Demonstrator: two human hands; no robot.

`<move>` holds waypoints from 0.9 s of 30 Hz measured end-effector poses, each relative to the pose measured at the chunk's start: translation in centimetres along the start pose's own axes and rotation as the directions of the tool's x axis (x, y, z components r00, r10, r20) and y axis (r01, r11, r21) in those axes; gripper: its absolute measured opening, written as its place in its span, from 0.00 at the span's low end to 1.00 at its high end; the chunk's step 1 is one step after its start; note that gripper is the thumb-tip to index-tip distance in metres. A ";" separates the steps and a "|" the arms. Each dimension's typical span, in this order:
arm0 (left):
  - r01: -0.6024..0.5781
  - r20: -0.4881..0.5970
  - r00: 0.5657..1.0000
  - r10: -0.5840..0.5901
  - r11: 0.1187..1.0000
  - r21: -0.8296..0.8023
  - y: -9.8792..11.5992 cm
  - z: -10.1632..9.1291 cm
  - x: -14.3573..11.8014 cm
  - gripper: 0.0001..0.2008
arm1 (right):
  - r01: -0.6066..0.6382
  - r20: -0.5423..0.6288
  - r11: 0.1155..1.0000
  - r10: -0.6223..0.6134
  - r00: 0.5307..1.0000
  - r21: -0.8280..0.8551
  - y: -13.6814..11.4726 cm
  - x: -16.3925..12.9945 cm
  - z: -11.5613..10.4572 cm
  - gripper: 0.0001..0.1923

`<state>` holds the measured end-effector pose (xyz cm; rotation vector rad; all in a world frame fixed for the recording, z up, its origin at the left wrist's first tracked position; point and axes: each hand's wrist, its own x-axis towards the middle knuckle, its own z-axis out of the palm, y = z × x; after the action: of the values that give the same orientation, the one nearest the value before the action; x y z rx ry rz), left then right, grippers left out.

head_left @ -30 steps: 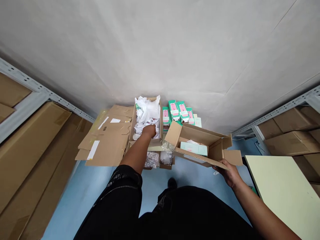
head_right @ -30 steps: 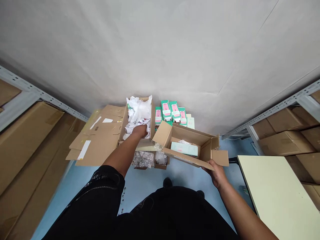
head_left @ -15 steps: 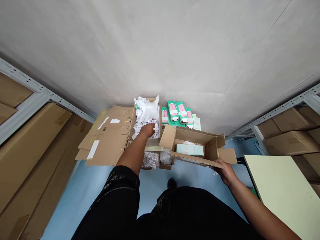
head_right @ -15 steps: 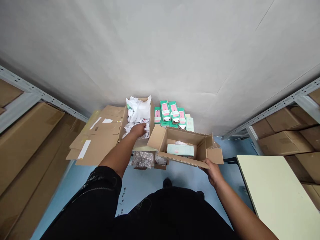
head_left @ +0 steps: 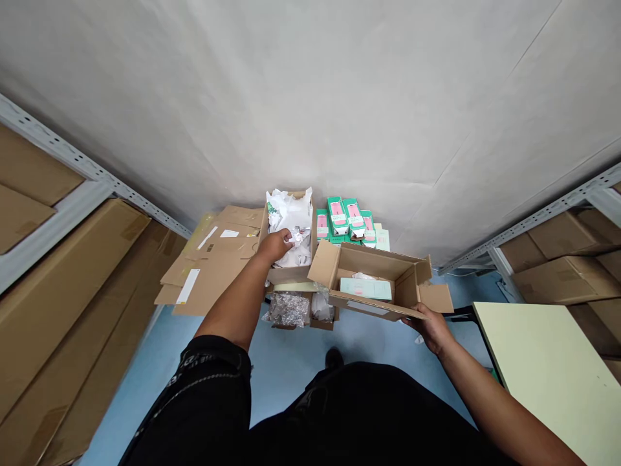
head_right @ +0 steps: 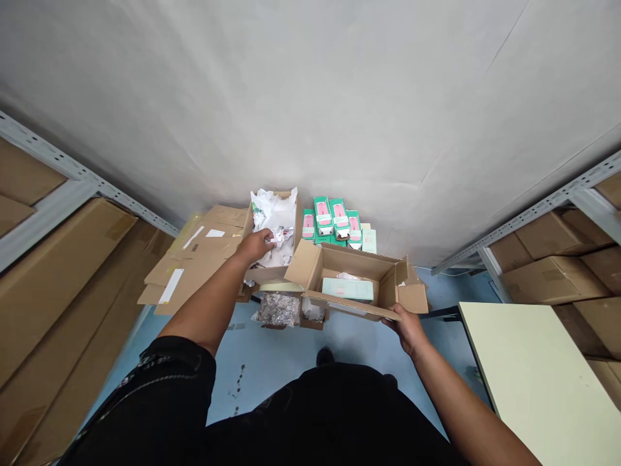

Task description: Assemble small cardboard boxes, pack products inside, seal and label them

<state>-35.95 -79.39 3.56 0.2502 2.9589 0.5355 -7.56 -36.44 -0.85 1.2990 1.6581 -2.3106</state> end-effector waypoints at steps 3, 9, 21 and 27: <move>-0.035 -0.054 0.998 0.034 0.999 -0.029 0.7 -2.0 -0.4 0.11 | 0.004 0.006 1.000 -0.004 1.000 0.001 0.0 -0.1 0.1 0.11; -0.283 -0.121 0.953 0.276 0.958 -0.047 6.5 -6.8 -2.6 0.12 | 0.000 0.009 1.000 0.000 1.000 -0.021 0.4 0.0 0.2 0.10; -0.831 0.266 0.515 0.815 0.551 -0.080 19.5 -2.4 -6.8 0.12 | -0.009 -0.013 1.000 0.009 1.000 -0.013 0.1 -0.9 1.2 0.09; -0.734 0.282 0.590 0.757 0.648 -0.205 19.3 -2.3 -6.8 0.09 | -0.017 -0.021 1.000 0.017 1.000 -0.005 -0.2 -1.6 0.9 0.08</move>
<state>-26.96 -63.53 13.19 1.4671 2.3521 0.5791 -7.13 -37.75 0.42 1.3356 1.6516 -2.2899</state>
